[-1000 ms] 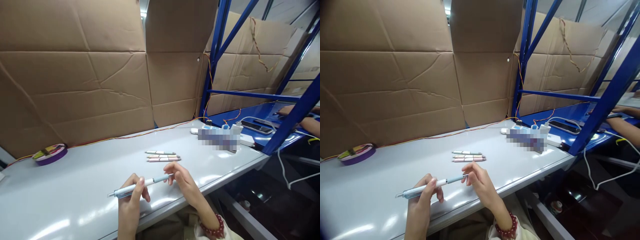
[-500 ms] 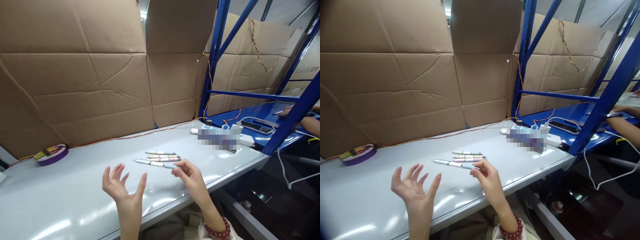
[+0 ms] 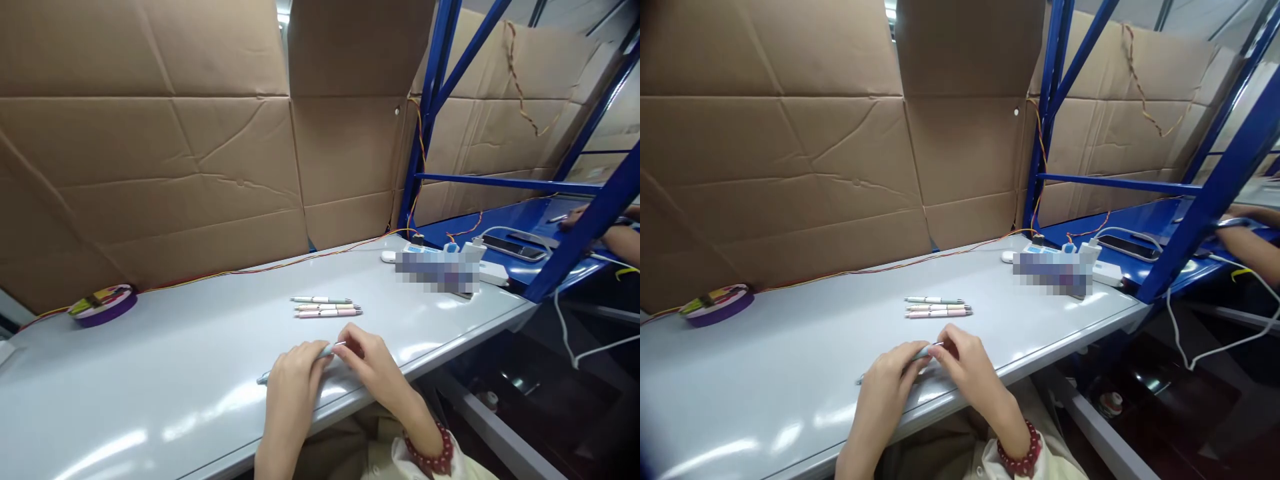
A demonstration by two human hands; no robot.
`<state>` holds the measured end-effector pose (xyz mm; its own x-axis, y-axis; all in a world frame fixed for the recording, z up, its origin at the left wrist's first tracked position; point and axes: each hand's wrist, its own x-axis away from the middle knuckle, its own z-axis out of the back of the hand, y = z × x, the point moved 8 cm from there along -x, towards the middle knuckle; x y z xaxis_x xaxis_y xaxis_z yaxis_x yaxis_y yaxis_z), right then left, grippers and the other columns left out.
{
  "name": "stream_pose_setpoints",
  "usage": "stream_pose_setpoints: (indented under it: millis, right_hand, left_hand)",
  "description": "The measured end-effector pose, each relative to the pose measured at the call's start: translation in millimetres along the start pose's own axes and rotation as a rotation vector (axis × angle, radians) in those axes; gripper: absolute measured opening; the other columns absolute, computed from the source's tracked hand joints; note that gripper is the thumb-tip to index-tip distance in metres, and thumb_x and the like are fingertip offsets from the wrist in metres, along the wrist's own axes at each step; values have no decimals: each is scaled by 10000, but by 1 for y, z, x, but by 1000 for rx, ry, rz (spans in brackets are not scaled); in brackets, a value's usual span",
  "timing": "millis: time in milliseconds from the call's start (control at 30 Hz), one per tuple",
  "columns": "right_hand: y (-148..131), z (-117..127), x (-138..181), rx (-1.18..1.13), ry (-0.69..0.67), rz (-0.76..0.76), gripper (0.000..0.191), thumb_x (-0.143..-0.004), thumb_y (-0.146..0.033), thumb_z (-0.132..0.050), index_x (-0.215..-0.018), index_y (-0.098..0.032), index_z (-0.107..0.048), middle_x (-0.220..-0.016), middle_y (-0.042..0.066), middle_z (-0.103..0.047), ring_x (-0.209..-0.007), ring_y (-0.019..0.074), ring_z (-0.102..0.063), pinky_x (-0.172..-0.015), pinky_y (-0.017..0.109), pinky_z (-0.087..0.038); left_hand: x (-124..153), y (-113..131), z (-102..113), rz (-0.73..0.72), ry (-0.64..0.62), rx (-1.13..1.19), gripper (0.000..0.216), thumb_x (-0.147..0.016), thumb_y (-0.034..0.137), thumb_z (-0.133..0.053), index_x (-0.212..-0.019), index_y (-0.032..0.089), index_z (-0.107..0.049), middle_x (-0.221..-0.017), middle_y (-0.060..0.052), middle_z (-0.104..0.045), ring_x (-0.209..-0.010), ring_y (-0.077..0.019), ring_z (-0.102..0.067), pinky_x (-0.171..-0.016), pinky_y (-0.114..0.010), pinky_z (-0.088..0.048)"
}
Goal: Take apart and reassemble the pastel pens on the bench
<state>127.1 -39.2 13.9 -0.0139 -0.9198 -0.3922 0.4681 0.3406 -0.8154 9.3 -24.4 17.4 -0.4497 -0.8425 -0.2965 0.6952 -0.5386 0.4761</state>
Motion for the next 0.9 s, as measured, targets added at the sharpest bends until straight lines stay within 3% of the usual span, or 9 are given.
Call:
stream_pose_setpoints:
  millis: [100,267,333,467,567,700,900]
  right_hand:
    - [1,-2,-1,-71,-60,-15,170,-867,-354,-512,-909,-190,-519,-795,-7,-555,-660,118,-494,-600,214,-390]
    - [8,-3,-4,61,8,-56,412,-920,-408,-373,-573,-188,-402,-533,-49,-360,-512,104,-340,-499,231,-286]
    - [10,-2,-3,29,10,-66,370,-908,-388,-413,-598,-186,-428,-544,-52,-365,-519,102,-342,-502,227,-287]
    - [13,5,-1,-139,-12,-71,141,-863,-320,-521,-823,-187,-546,-723,-22,-530,-657,114,-478,-604,208,-385]
    - [16,8,0,-217,-7,-81,118,-847,-307,-546,-879,-195,-568,-815,-5,-568,-728,124,-517,-664,214,-418]
    - [21,8,0,-303,5,-104,123,-842,-312,-553,-879,-197,-571,-804,-5,-576,-717,125,-527,-656,221,-425]
    - [25,10,0,-382,56,-122,147,-833,-320,-559,-785,-181,-562,-704,-14,-566,-671,122,-538,-629,223,-431]
  left_hand:
    - [0,-3,-1,1,-17,-12,250,-897,231,-391,-995,266,-619,-924,-13,-671,-829,-212,-592,-715,-304,-415]
    - [0,-4,-2,19,-38,-1,290,-889,203,-392,-1092,317,-566,-917,21,-677,-804,-197,-598,-691,-291,-412]
    - [1,-4,-2,42,-36,8,303,-886,197,-394,-1118,328,-538,-904,35,-679,-797,-196,-603,-677,-289,-411]
    - [1,-5,0,60,-25,-5,258,-889,204,-392,-1042,307,-573,-931,42,-679,-809,-194,-610,-702,-295,-420]
    - [1,-5,2,37,9,13,290,-892,205,-391,-1098,322,-558,-995,42,-669,-814,-181,-612,-714,-295,-430]
    - [2,-1,3,-40,33,62,360,-894,180,-362,-1170,351,-516,-1086,41,-639,-871,-157,-607,-744,-280,-438]
    - [1,5,1,-64,-10,53,374,-878,146,-328,-1104,343,-551,-981,35,-650,-793,-149,-605,-701,-271,-436]
